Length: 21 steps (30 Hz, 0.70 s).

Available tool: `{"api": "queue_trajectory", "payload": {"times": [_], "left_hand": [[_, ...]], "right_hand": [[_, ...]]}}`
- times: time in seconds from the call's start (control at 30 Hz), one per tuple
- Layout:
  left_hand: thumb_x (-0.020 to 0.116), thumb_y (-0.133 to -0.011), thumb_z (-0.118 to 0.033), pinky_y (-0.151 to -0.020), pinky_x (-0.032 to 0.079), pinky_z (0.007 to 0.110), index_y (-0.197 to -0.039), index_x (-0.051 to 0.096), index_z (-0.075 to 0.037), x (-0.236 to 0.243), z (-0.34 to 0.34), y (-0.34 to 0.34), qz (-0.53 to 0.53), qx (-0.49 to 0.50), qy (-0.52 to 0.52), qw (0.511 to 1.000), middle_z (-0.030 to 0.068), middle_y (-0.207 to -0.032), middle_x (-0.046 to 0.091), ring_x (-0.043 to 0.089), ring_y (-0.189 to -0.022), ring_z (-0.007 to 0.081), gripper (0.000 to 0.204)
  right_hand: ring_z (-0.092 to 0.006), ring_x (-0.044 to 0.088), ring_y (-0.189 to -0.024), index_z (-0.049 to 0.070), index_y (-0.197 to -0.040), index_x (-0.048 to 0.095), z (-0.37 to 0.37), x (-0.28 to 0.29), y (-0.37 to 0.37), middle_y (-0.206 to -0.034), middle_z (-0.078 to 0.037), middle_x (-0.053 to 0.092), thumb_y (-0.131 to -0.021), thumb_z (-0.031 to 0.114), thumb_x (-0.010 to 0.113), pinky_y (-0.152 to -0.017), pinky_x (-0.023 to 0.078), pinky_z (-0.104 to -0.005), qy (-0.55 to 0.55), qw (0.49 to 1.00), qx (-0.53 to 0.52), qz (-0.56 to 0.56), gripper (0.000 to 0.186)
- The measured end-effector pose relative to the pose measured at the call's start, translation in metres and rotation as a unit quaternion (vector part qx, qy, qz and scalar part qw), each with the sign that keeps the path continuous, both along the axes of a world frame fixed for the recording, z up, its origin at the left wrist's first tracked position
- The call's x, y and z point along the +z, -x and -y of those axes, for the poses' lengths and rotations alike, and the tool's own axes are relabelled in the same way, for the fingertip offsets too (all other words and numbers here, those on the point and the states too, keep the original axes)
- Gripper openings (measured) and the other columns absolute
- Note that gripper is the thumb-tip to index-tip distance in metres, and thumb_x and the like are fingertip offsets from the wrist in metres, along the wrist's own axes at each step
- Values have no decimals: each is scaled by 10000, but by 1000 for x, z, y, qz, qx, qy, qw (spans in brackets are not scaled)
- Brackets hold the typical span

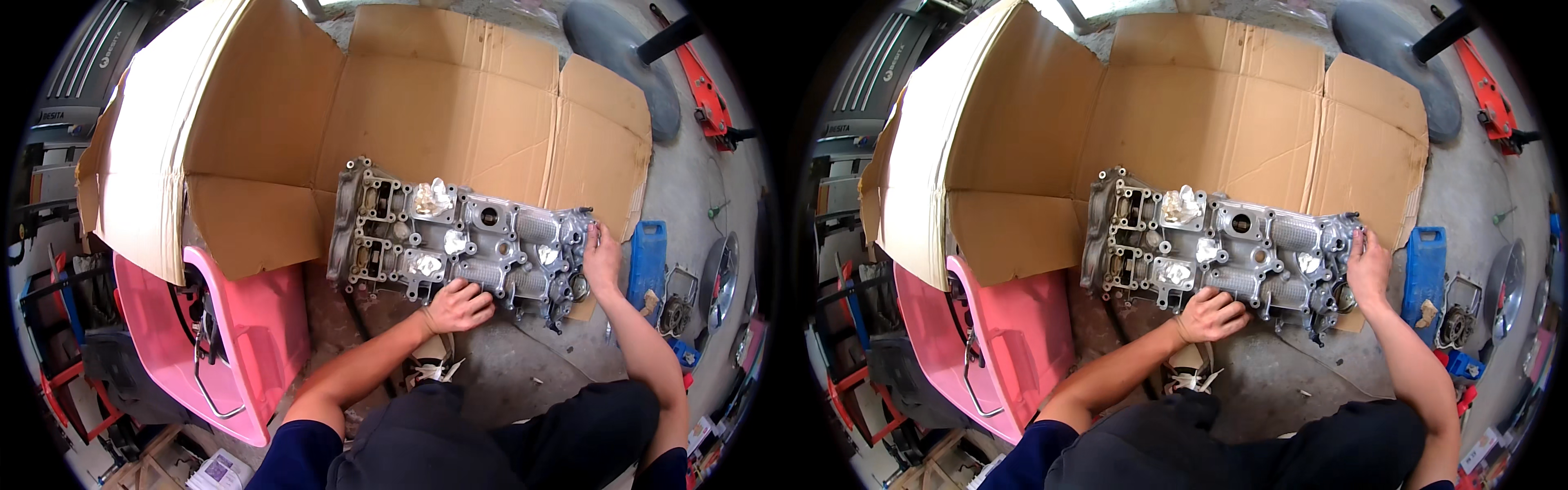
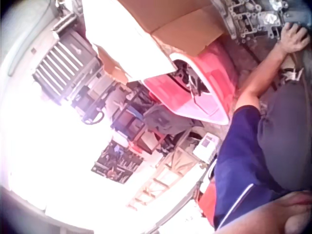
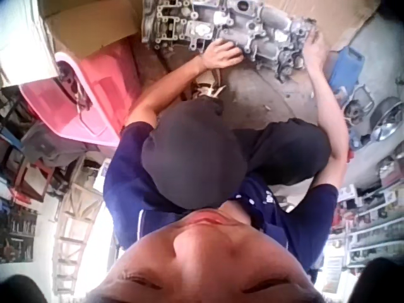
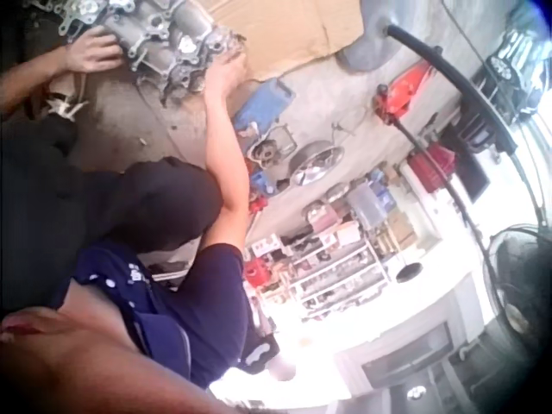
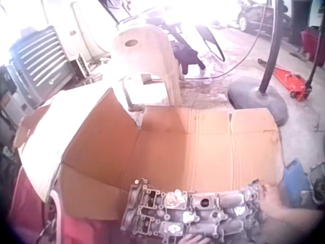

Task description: The person cleans and reassembles engine components, using a wrench and a power drill on a cylinder head.

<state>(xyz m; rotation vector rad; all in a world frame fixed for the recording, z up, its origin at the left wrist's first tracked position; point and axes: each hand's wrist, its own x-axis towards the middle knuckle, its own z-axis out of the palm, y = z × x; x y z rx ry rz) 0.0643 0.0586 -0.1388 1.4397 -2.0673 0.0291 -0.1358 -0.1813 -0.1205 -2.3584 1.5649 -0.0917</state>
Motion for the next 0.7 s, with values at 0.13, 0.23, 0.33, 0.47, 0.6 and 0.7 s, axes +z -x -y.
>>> {"api": "queue_trajectory", "payload": {"times": [0.13,0.23,0.33,0.47,0.6,0.7], "left_hand": [[708,-735,-255,-654,369,282,-866,655,-167,19,-8,13,-59,86,-78,991,-41,-829,565,520,-700,130,166],[743,-748,-226,-786,410,384,-923,666,-155,59,-6,-25,-66,233,-88,966,26,-938,606,547,-951,239,204],[670,-834,-266,-951,399,473,-1178,518,33,67,-4,-98,-64,597,-189,777,284,-1188,505,511,-1044,451,480],[655,-827,-377,-830,467,484,-1105,521,70,70,-18,-141,-159,551,-382,724,290,-989,612,586,-953,450,543],[648,-829,-411,-794,472,503,-1009,551,45,71,-15,-141,-161,550,-389,721,278,-914,648,612,-903,450,500],[594,-866,-439,-780,469,506,-973,570,47,58,-15,-142,-164,552,-369,730,289,-894,640,606,-890,462,498]], "right_hand": [[-442,610,-840,-15,-1096,590,-4,-12,4,-881,-273,639,-964,298,475,-771,463,-492,-11,999,-16,47,359],[-395,619,-914,-14,-1146,565,9,-36,29,-952,-252,646,-957,326,500,-819,466,-444,-15,995,-46,91,395],[-312,621,-962,-16,-1167,553,3,-41,35,-997,-189,655,-926,358,565,-865,456,-382,-88,972,-126,180,446],[-227,591,-984,-21,-1150,573,-1,-36,33,-1035,-119,647,-874,373,653,-896,431,-333,-210,921,-204,256,488],[-245,602,-981,-45,-1112,588,-14,-8,5,-1045,-155,647,-856,376,667,-882,441,-348,-206,925,-239,212,499],[-284,582,-1086,-60,-1150,579,-15,-2,5,-1142,-208,616,-858,410,648,-930,430,-371,-183,938,-265,132,558]]}}
